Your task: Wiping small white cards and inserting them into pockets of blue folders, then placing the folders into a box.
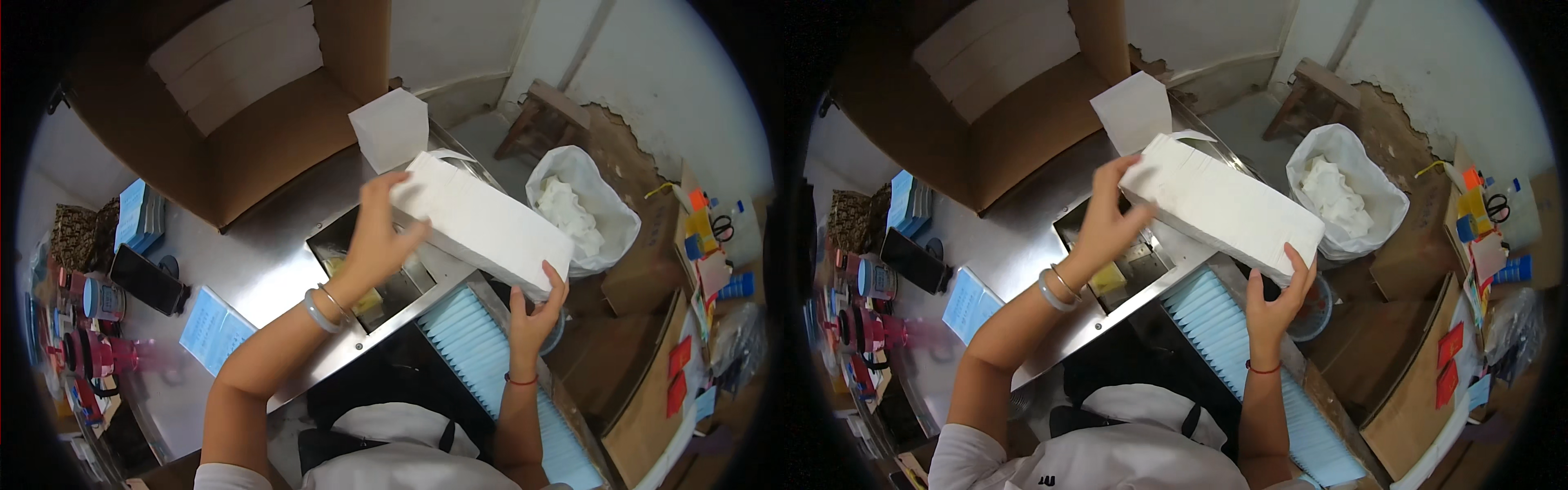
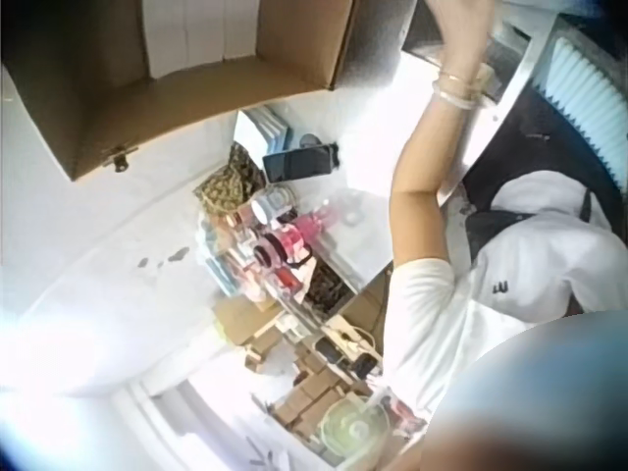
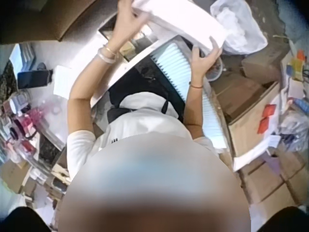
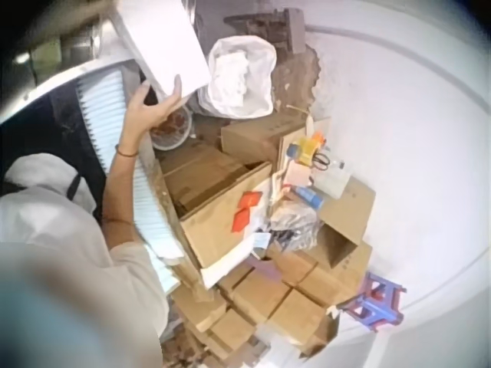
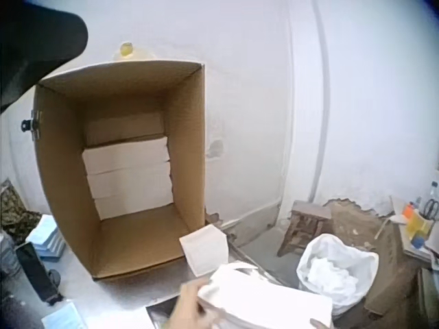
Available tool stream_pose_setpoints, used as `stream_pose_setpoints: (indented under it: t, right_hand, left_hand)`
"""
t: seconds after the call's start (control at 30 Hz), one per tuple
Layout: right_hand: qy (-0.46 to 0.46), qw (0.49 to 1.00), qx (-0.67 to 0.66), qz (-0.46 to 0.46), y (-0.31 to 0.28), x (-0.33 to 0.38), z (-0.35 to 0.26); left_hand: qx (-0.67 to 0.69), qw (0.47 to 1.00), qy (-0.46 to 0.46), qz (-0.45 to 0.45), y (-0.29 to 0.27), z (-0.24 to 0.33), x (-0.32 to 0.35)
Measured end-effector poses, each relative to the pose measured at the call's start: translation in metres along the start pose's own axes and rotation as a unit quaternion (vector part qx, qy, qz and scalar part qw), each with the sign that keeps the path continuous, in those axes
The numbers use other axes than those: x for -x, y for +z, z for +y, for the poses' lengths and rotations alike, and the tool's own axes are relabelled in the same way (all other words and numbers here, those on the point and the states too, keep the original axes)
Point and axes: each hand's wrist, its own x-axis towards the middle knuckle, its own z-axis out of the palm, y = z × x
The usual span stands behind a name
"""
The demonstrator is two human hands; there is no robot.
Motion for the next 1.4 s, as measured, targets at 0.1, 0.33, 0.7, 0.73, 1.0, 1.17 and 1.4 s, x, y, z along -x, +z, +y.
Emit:
stream_pose_setpoints:
  t: [0.1,0.33,0.7,0.73,1.0,1.17,1.4]
  right_hand:
    - [-0.008,1.0,0.024,0.001,0.001,-0.001,-0.001]
    - [-0.016,0.999,0.038,0.022,0.002,-0.001,0.002]
    - [-0.017,0.999,-0.02,0.024,0.009,-0.005,-0.009]
    - [-0.01,0.999,-0.009,0.029,0.011,-0.005,-0.007]
    - [-0.063,0.978,0.152,0.13,0.043,0.016,-0.012]
    - [-0.058,0.986,0.104,0.117,0.032,0.021,-0.025]
    - [0.111,0.971,-0.195,0.081,-0.027,-0.004,-0.067]
  left_hand:
    - [-0.154,0.987,0.037,-0.026,0.015,0.017,0.013]
    - [-0.06,0.994,-0.031,0.081,0.013,-0.015,0.0]
    - [-0.094,0.995,-0.006,-0.039,0.067,0.047,0.02]
    - [-0.123,0.992,0.031,-0.011,0.079,0.051,0.022]
    - [-0.114,0.985,0.126,0.022,0.098,0.026,0.035]
    - [-0.028,0.993,0.105,0.053,0.075,0.044,0.051]
    - [0.371,0.909,-0.17,-0.085,-0.009,0.038,0.006]
